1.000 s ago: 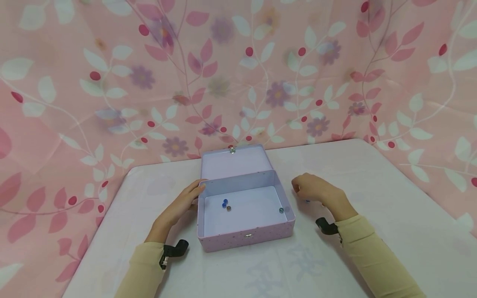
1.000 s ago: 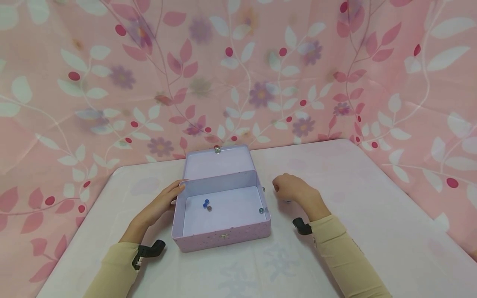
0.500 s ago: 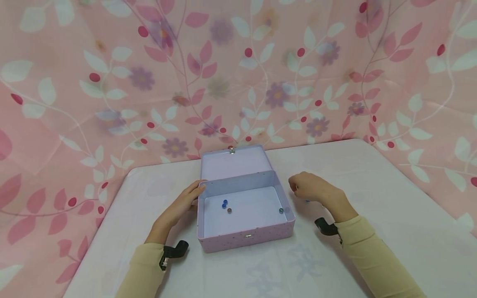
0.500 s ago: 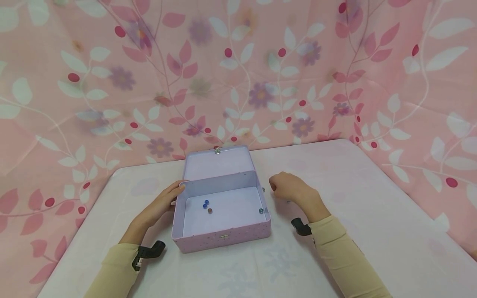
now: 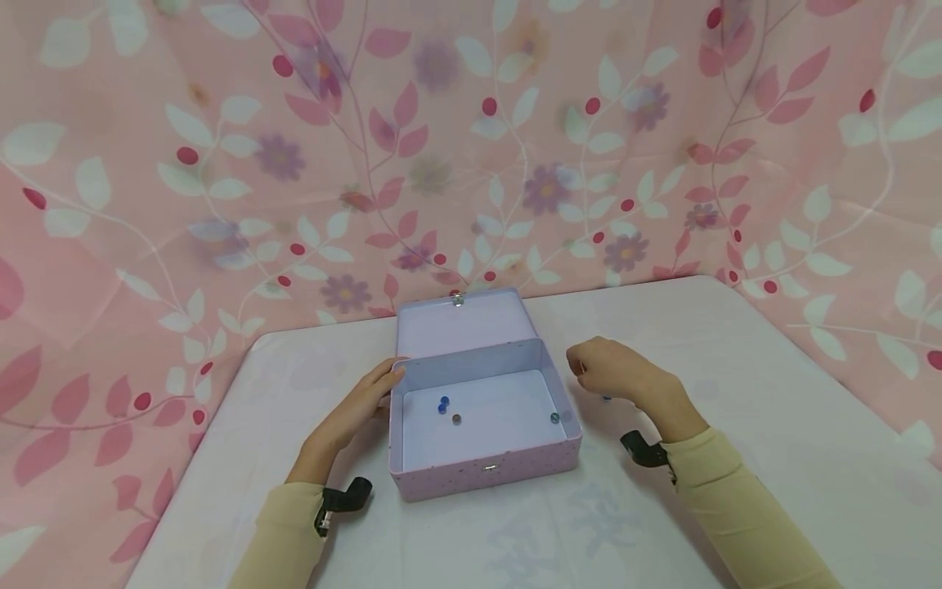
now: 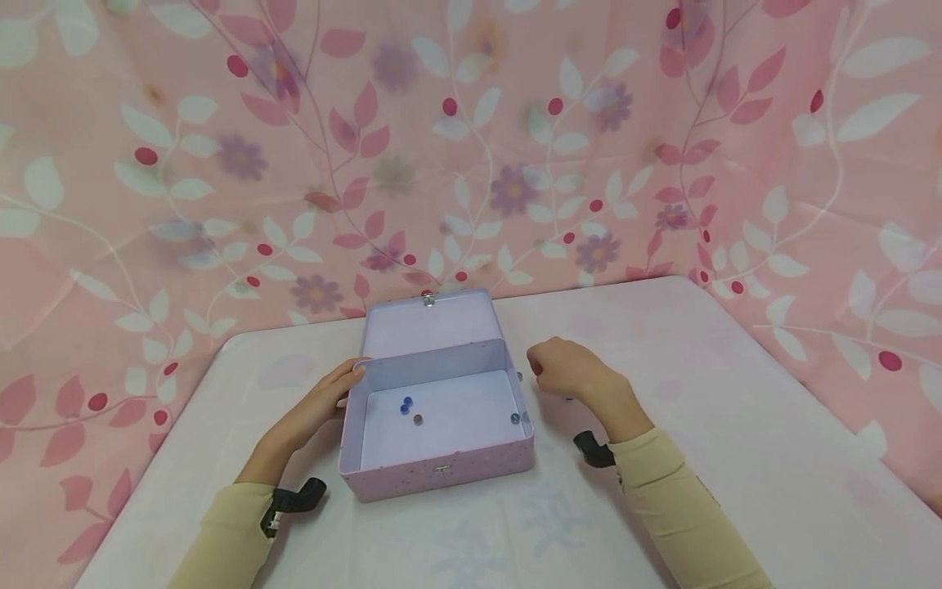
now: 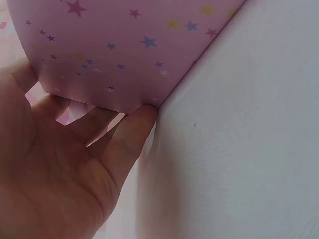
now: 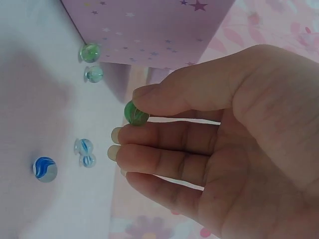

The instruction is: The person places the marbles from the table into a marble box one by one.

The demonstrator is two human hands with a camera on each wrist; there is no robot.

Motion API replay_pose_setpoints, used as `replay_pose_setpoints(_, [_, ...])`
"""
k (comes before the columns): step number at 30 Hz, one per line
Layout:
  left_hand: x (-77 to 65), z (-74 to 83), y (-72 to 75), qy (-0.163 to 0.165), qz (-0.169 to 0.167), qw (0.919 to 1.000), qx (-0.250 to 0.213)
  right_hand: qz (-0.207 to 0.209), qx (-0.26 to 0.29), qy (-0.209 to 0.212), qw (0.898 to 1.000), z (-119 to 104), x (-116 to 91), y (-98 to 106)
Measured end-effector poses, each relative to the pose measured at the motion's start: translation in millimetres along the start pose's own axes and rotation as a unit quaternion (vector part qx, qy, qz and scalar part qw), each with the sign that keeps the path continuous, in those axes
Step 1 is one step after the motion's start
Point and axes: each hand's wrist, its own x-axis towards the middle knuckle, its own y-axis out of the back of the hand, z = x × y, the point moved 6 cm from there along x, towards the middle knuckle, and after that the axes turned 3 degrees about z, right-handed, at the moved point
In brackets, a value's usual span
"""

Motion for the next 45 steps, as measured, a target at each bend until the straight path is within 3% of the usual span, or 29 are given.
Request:
replay_pose_setpoints(11, [-0.7,-2.7,-0.2,0.007,0.004,1.0,0.002,0.013,0.008,-0.003,1.0,-6,-2,5])
replay_pose_setpoints(27, [-1.2,-1.6,-0.3,0.008,0.005,0.9999,0.003,0.061,-0.002,0.026,0.998,-13,-4,18])
replay_pose_setpoints(45, [0.0,1.1,-0.4,-0.003,0.004,1.0,-0.001,0.118,-0.01,0.07,0.991,-45,-12,29])
